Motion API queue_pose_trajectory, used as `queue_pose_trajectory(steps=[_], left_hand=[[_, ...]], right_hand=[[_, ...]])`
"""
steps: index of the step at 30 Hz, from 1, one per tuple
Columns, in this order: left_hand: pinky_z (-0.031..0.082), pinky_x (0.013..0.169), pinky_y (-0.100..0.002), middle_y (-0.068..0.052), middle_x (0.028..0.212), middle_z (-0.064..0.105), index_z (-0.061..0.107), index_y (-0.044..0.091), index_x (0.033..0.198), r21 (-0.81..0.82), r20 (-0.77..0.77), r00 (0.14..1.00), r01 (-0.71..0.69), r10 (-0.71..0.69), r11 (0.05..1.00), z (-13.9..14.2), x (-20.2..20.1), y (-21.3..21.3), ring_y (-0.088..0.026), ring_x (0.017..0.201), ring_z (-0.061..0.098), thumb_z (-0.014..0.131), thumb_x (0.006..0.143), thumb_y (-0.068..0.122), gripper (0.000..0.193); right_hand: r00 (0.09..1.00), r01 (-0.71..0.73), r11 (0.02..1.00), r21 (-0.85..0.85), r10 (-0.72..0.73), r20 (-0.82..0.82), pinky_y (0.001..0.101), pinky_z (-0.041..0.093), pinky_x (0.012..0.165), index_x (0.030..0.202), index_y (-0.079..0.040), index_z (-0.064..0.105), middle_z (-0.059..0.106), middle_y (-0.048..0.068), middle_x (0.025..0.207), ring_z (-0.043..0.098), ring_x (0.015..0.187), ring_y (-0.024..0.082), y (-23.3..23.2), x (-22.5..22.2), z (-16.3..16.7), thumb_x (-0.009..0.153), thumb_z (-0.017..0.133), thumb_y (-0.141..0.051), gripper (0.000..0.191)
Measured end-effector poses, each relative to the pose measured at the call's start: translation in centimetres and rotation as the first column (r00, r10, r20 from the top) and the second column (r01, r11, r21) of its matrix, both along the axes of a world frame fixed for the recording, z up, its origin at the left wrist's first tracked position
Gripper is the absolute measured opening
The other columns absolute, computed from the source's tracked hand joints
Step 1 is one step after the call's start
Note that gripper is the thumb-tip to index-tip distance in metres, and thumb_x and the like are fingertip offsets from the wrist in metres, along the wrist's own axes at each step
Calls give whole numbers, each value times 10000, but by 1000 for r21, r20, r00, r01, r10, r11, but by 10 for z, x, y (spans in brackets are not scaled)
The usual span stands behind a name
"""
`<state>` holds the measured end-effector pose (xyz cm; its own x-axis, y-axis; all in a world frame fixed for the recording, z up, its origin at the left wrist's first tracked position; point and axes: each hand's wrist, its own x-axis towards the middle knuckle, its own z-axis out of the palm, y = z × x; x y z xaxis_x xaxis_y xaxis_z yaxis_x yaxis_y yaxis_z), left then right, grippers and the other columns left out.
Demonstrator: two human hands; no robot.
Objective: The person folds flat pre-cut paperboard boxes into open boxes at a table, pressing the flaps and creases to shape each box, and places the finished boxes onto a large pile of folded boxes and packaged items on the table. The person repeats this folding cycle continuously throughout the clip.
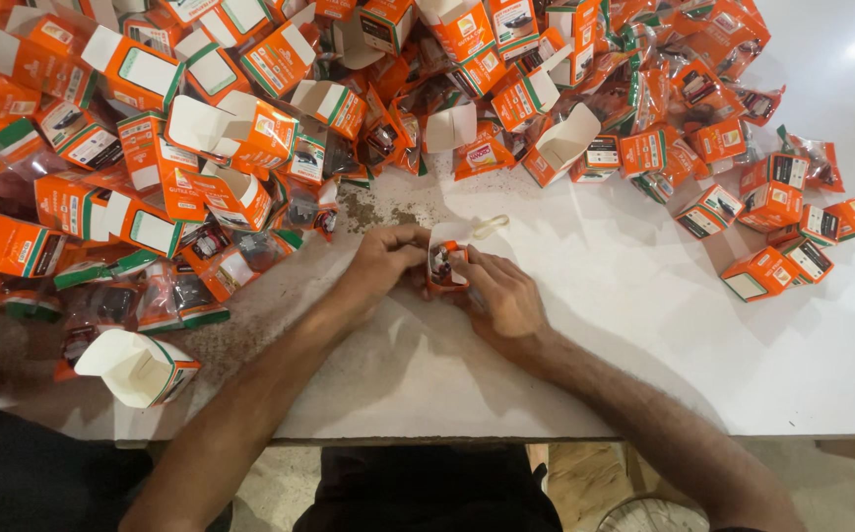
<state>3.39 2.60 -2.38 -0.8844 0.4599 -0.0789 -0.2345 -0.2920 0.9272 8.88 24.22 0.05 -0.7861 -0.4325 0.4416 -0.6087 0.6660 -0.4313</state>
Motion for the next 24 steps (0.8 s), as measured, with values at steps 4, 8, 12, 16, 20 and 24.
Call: queue_pose_trajectory(steps=[4,8,12,16,20,24], left_hand=[[598,550,-288,-70,846,734,697,-22,1067,-177,-55,998,-36,27,984,-4,-5,6,-124,665,699,556,908,23,217],[573,580,-285,-86,839,706,697,-20,1060,-170,-6,998,-66,66,983,0,-4,5,-126,674,665,653,965,52,127],[559,631,-352,-145,836,703,685,-24,1013,-503,-460,885,-327,73,800,8,1,16,-211,714,684,758,862,51,184],[628,850,-371,-158,1099,724,669,31,1206,-309,-686,727,-320,24,896,17,18,20,-281,969,753,588,910,-12,310],[525,1085,-440,-206,1344,651,624,11,1250,-302,-895,423,-342,-141,890,25,25,5,-388,1290,625,696,876,21,381],[488,1108,-455,-228,1396,623,635,21,1206,-366,-868,462,-346,-182,864,27,30,3,-414,1360,552,733,872,20,348]], right_hand=[[999,31,1000,-6,-30,29,472,553,922,1198,-20,623,674,211,1287,670,1123,397,1,1,0,760,822,-83,485],[1000,13,999,-35,-13,-2,460,562,930,1204,-41,616,690,193,1271,685,1127,383,0,0,2,795,841,-128,475],[1000,5,999,-34,-4,18,464,561,896,1200,-34,603,712,178,1208,692,1091,386,-1,1,4,801,852,-141,482],[987,88,993,-81,-76,141,440,580,823,1220,-41,604,734,169,1114,715,1002,374,0,2,6,753,848,-122,533],[952,153,976,-152,-104,288,458,565,831,1169,-27,472,735,169,1097,714,1019,385,1,0,3,792,861,-172,561],[949,168,975,-143,-120,292,470,562,839,1187,-28,434,733,183,1134,706,1056,398,2,-1,0,799,851,-168,586]])
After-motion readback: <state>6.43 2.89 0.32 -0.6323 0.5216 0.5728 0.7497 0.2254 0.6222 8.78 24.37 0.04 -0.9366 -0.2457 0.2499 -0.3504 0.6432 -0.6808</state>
